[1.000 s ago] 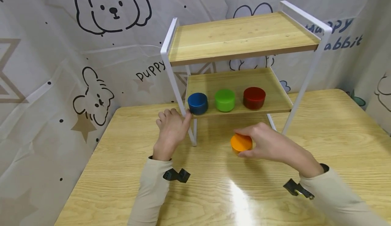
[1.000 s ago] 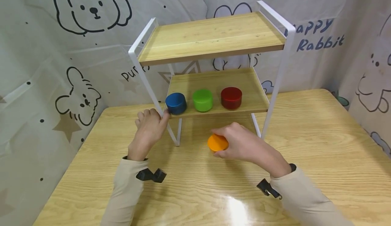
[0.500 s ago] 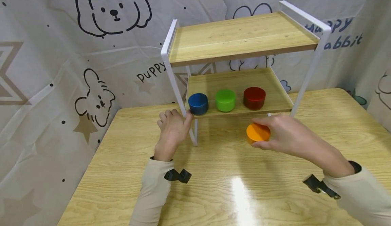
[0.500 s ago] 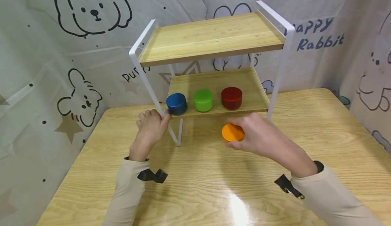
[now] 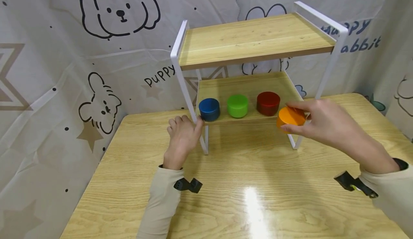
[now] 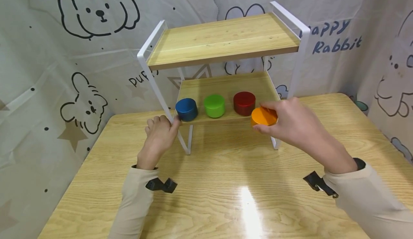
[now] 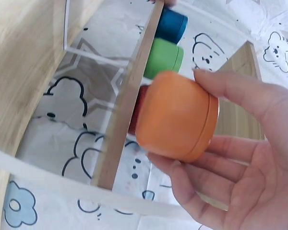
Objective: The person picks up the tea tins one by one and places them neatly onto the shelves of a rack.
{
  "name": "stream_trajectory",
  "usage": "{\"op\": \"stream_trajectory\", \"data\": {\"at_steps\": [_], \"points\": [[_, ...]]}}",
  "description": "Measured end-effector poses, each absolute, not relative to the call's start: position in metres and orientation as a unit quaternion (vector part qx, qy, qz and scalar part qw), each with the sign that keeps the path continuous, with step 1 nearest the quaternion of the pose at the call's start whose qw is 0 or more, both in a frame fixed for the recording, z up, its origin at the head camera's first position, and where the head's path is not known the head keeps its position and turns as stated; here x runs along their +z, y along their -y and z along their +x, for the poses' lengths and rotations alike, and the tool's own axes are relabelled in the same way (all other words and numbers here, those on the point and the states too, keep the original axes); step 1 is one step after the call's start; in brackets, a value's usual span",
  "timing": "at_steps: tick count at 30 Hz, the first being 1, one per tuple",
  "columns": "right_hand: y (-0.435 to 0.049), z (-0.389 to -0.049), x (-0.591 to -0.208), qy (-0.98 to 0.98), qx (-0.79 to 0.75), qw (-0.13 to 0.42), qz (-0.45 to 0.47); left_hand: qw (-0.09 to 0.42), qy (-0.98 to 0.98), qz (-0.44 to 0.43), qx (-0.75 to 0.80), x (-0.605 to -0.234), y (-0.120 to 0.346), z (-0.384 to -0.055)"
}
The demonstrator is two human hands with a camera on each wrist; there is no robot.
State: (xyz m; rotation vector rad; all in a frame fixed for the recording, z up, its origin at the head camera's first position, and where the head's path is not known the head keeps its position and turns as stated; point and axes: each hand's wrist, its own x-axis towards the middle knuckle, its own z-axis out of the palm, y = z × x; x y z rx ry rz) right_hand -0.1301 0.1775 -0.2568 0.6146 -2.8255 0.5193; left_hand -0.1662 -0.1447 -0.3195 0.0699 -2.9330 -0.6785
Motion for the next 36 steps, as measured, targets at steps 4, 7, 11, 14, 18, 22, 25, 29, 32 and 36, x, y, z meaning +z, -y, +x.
{"op": "stream_trajectory", "data": {"at_steps": [4,7,11,14,18,22,25,29,32,36], "points": [[-0.179,-0.134,-0.254,0.963,0.148,0.138,0.178,0.063,0.972,0.021,-0.224,-0.320,0.145,-0.167],[-0.177,-0.135,-0.255,0.966,0.135,0.151,0.163,0.062,0.973,0.021,-0.223,-0.320,0.146,-0.167],[-0.173,-0.138,-0.257,0.964,0.132,0.161,0.163,0.061,0.973,0.024,-0.223,-0.321,0.146,-0.167],[-0.171,-0.141,-0.258,0.963,0.134,0.162,0.171,0.060,0.973,0.026,-0.222,-0.321,0.146,-0.166],[-0.168,-0.144,-0.258,0.964,0.131,0.161,0.168,0.059,0.973,0.026,-0.222,-0.321,0.147,-0.166],[-0.161,-0.145,-0.257,0.967,0.109,0.166,0.158,0.060,0.973,0.026,-0.223,-0.320,0.147,-0.167],[-0.155,-0.147,-0.257,0.968,0.088,0.178,0.154,0.058,0.972,0.026,-0.224,-0.320,0.147,-0.167],[-0.152,-0.153,-0.258,0.967,0.077,0.191,0.147,0.054,0.972,0.027,-0.226,-0.319,0.147,-0.166],[-0.152,-0.157,-0.258,0.971,0.077,0.180,0.139,0.053,0.973,0.028,-0.224,-0.319,0.146,-0.166],[-0.155,-0.161,-0.256,0.977,0.079,0.144,0.138,0.055,0.973,0.029,-0.222,-0.318,0.146,-0.168]]}}
